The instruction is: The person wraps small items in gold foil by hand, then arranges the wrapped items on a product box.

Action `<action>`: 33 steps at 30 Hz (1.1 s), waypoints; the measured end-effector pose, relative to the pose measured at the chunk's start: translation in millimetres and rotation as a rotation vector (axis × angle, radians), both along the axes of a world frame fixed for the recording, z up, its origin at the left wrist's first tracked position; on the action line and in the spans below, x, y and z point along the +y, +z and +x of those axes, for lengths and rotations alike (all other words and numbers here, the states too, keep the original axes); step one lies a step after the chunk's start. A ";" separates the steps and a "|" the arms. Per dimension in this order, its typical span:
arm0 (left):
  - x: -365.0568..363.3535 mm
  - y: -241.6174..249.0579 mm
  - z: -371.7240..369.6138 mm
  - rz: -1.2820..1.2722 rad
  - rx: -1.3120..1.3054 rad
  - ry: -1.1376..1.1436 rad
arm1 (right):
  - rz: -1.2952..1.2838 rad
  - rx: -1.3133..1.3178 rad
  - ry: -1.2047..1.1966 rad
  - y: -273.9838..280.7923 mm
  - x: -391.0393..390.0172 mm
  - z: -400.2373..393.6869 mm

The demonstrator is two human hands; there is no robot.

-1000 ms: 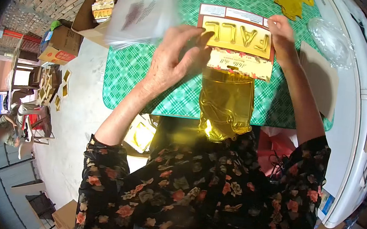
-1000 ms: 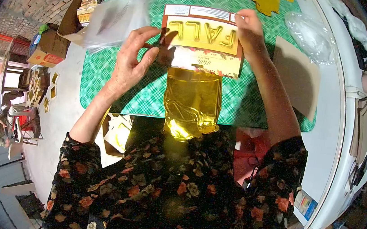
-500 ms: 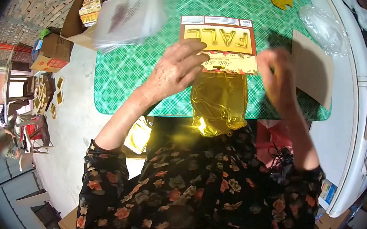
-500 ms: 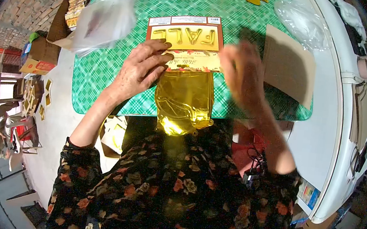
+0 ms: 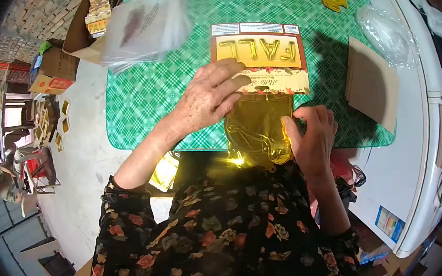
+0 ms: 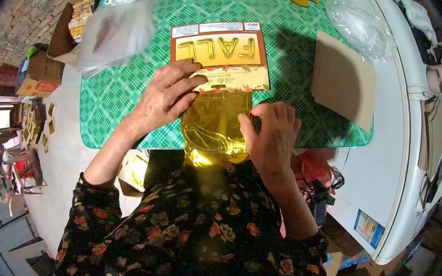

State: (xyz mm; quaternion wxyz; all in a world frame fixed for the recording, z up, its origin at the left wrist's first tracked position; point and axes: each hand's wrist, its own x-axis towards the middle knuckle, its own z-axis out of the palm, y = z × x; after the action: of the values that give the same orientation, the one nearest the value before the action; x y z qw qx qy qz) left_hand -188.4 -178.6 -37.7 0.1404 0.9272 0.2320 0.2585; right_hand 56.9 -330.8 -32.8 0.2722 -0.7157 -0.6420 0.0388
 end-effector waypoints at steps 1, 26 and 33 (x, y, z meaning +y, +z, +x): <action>-0.2 0.4 0.0 0.002 0.000 0.002 | 0.000 0.001 -0.003 0.6 0.3 -0.8; 0.0 3.5 1.0 -0.037 0.005 0.013 | -0.024 -0.193 -0.033 -5.1 6.1 -10.1; -2.2 8.0 3.3 0.074 0.007 0.013 | 0.004 -0.155 -0.022 1.1 4.8 -14.7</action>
State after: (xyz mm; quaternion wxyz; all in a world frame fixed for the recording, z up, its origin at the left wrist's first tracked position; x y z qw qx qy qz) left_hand -185.1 -180.8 -29.7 0.1036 0.9311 0.2289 0.2645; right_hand 42.2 -325.9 -31.7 0.2235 -0.7230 -0.6533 -0.0212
